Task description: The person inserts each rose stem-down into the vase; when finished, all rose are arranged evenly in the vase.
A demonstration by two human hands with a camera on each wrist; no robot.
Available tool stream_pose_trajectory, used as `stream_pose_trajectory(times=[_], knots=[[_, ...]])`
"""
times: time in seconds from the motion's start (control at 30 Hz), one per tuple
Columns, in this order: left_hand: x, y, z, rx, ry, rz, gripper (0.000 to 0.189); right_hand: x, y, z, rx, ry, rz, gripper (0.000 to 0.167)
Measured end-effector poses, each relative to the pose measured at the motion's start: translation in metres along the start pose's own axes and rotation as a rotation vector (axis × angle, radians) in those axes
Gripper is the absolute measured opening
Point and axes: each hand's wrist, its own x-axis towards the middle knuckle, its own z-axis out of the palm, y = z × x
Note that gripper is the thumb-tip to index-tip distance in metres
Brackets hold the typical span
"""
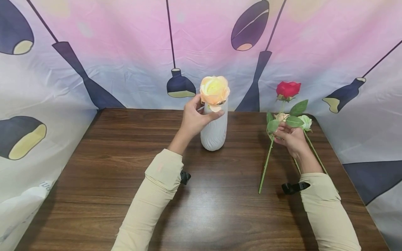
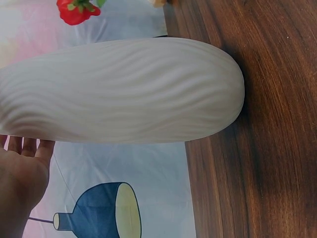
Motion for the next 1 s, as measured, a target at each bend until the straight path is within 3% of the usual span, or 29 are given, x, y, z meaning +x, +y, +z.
stream_pose_trajectory(times=[0.2,0.67,1.0], knots=[[0.0,0.0,0.0,-0.001,0.0,0.012,0.062,0.0,-0.006,0.002,0.065,-0.044,-0.067,0.035],[-0.002,0.0,0.0,-0.004,0.003,0.004,0.063,0.002,-0.027,0.021,0.208,-0.031,-0.185,0.015],[-0.001,0.001,0.0,-0.001,0.001,-0.003,0.063,0.001,-0.049,0.038,0.362,0.003,-0.304,0.018]])
